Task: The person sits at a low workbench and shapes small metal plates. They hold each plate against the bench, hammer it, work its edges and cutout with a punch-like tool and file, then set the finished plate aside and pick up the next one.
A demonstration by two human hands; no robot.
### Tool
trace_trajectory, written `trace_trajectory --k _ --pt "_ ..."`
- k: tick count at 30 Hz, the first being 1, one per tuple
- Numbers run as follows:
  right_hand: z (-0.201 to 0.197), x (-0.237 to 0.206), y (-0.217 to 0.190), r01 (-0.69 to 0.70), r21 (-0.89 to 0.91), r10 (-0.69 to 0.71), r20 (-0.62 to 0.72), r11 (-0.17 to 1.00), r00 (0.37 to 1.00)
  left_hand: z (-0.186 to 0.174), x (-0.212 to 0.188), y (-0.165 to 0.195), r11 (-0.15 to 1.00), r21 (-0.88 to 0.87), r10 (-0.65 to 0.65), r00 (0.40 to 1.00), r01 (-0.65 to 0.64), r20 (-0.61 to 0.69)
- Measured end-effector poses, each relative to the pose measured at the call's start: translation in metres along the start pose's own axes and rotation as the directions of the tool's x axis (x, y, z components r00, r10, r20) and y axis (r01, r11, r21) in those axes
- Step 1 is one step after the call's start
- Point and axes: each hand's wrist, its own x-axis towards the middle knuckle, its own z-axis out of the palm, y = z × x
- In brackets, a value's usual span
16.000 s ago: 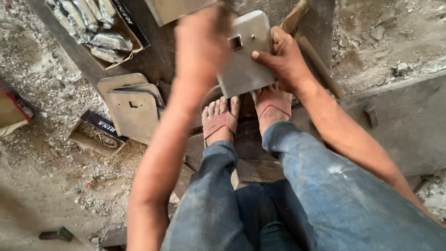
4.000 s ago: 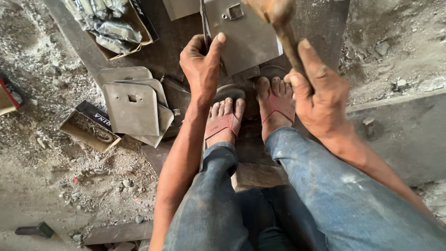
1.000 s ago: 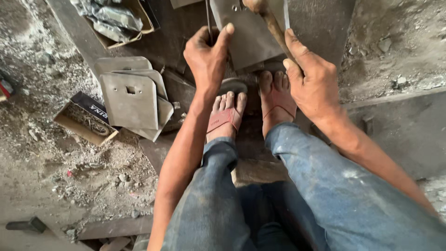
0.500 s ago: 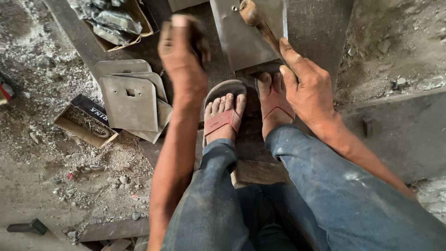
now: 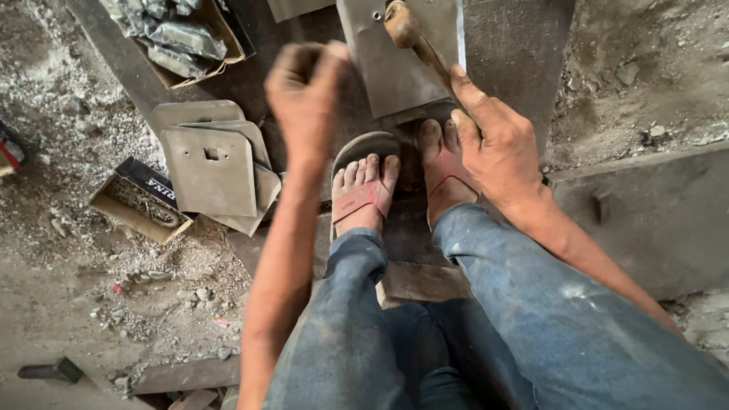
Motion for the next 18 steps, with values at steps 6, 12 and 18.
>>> trace_trajectory --k 6,12,18 --pt "-0.003 -0.002 0.003 -0.128 0.113 0.119 0.087 0.985 0.989 0.019 -0.013 -0.026 0.977 0.185 -0.101 0.995 0.104 -0.025" --pt "-0.003 -0.016 0.006 -0.214 0.236 0.178 0.166 0.948 0.970 0.020 -0.005 -0.023 0.981 0.157 -0.106 0.994 0.110 -0.037" --pt "-0.002 -0.025 0.011 -0.228 0.234 0.208 0.109 0.945 0.972 0.026 -0.005 -0.023 0.969 0.232 -0.074 0.995 0.089 -0.072"
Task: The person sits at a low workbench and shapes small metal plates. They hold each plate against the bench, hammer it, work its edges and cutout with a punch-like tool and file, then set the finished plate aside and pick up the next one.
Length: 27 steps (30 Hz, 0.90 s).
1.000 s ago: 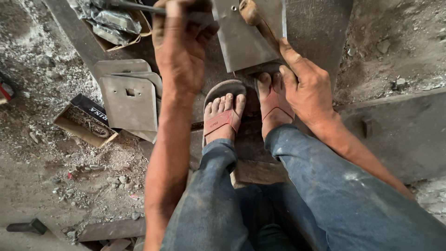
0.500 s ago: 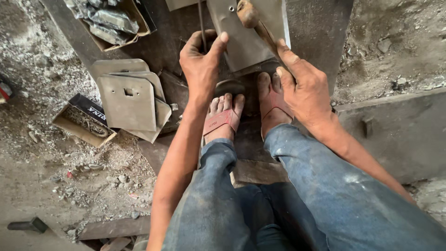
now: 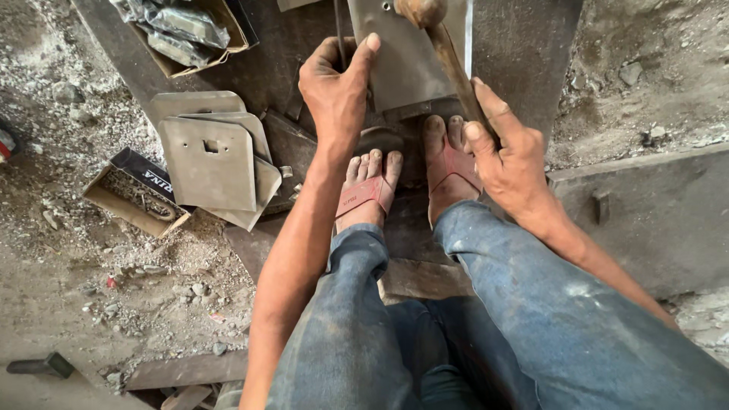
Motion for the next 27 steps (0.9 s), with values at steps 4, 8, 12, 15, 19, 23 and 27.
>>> trace_trajectory --k 4,8,12,15,19,23,27 --pt "-0.005 -0.003 0.000 0.203 0.031 -0.201 -0.045 0.979 0.979 0.001 0.001 0.000 0.999 -0.034 -0.007 1.000 0.007 -0.008" --pt "-0.003 0.001 0.000 0.399 -0.028 -0.399 -0.107 0.917 0.911 0.003 0.001 0.000 0.995 -0.066 -0.076 0.997 0.075 -0.005" --pt "0.000 0.004 -0.002 0.324 -0.186 -0.339 -0.058 0.928 0.939 0.003 0.002 0.001 0.999 -0.037 -0.004 1.000 0.004 -0.007" --pt "-0.001 0.004 -0.006 0.197 -0.209 -0.205 -0.016 0.958 0.979 0.002 0.002 0.002 0.999 -0.033 0.017 1.000 -0.017 -0.010" --pt "-0.002 0.009 -0.008 0.390 -0.074 -0.397 -0.130 0.918 0.909 0.001 0.002 0.004 0.994 -0.063 -0.085 0.996 0.085 0.008" --pt "-0.002 0.017 -0.004 0.258 -0.256 -0.260 0.025 0.932 0.965 0.002 0.003 0.005 0.996 0.080 0.048 0.998 -0.045 -0.035" --pt "-0.003 0.013 -0.005 0.279 -0.141 -0.292 -0.077 0.950 0.953 0.002 0.003 0.004 1.000 -0.001 0.002 1.000 -0.002 -0.013"
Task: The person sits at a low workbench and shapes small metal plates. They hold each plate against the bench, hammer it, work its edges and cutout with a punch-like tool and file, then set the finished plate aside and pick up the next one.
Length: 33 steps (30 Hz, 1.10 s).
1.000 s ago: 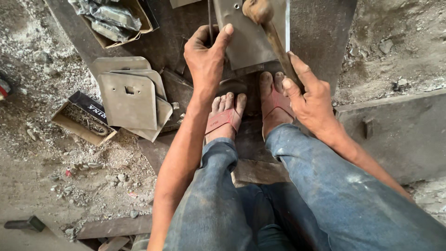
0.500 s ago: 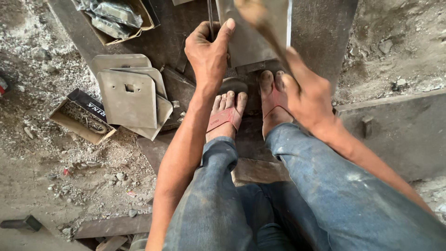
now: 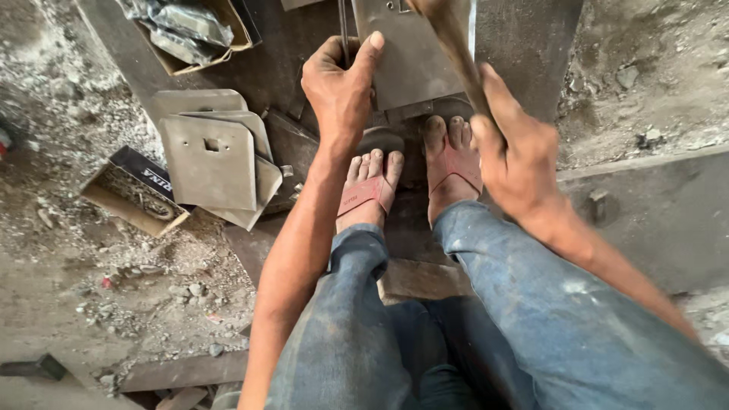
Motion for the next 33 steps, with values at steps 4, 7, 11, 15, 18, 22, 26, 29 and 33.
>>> trace_trajectory --k 4,7,11,15,18,22,26,29,33 --pt "0.000 0.002 -0.006 0.032 -0.100 -0.030 0.024 0.994 0.999 -0.001 0.001 0.000 0.999 0.013 -0.053 0.999 0.053 -0.004" --pt "-0.001 0.007 -0.009 -0.137 -0.060 0.142 0.091 0.989 0.986 0.000 0.002 0.001 0.997 0.065 0.045 0.999 -0.044 -0.017" --pt "-0.001 0.008 -0.014 0.043 -0.042 -0.042 0.011 0.998 0.999 -0.001 -0.001 0.004 0.998 -0.030 -0.063 0.998 0.063 0.008" --pt "0.002 0.009 -0.013 -0.169 -0.119 0.182 0.103 0.978 0.978 -0.003 -0.002 0.005 0.997 -0.036 -0.069 0.998 0.069 0.011" --pt "0.002 0.011 -0.010 -0.153 -0.130 0.169 0.123 0.980 0.978 -0.005 -0.003 0.002 0.997 -0.066 -0.046 0.998 0.048 0.040" --pt "0.003 0.010 -0.007 -0.069 -0.109 0.080 0.099 0.992 0.992 -0.010 -0.007 -0.009 0.970 -0.226 -0.063 0.991 0.088 0.115" --pt "0.003 0.005 -0.009 -0.180 -0.060 0.186 0.114 0.982 0.976 -0.009 -0.008 -0.019 0.979 -0.196 -0.043 0.995 0.061 0.092" --pt "0.001 0.003 -0.014 -0.167 -0.025 0.169 0.093 0.986 0.981 -0.007 -0.005 -0.020 0.989 -0.141 -0.036 0.997 0.046 0.073" --pt "-0.001 0.007 -0.018 0.016 -0.028 -0.014 0.071 0.999 0.997 -0.004 -0.003 -0.013 0.995 -0.096 -0.026 0.999 0.029 0.038"
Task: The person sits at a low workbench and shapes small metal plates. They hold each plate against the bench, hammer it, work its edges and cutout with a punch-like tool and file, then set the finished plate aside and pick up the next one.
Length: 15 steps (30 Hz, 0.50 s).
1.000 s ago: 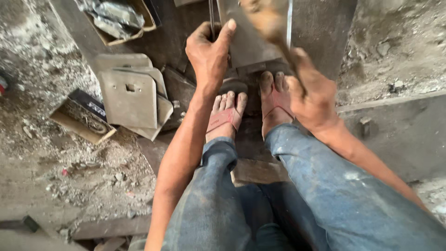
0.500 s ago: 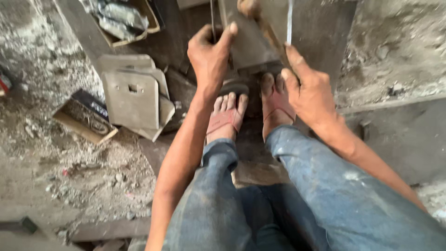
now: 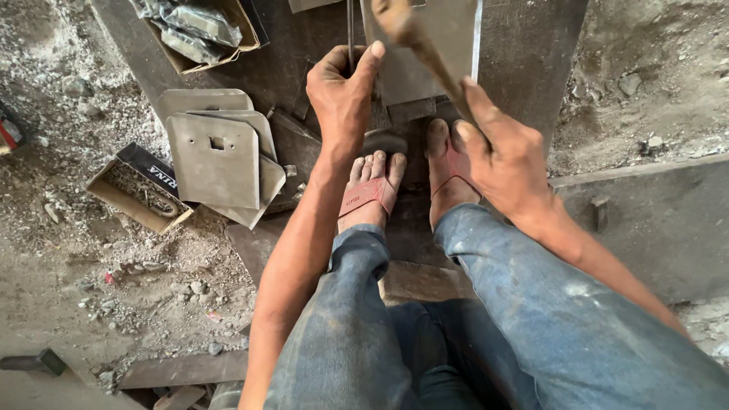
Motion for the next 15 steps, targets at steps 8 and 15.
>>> trace_trajectory --k 8,15 --pt "-0.0014 0.0070 -0.0004 -0.001 -0.018 0.001 -0.017 1.000 1.000 -0.0004 -0.0018 0.0068 1.000 -0.018 -0.016 1.000 0.016 -0.003" --pt "-0.0006 0.0078 -0.0032 -0.137 -0.038 0.138 0.033 0.990 0.990 0.0005 0.0002 0.0062 0.995 0.095 0.028 0.999 -0.025 -0.026"
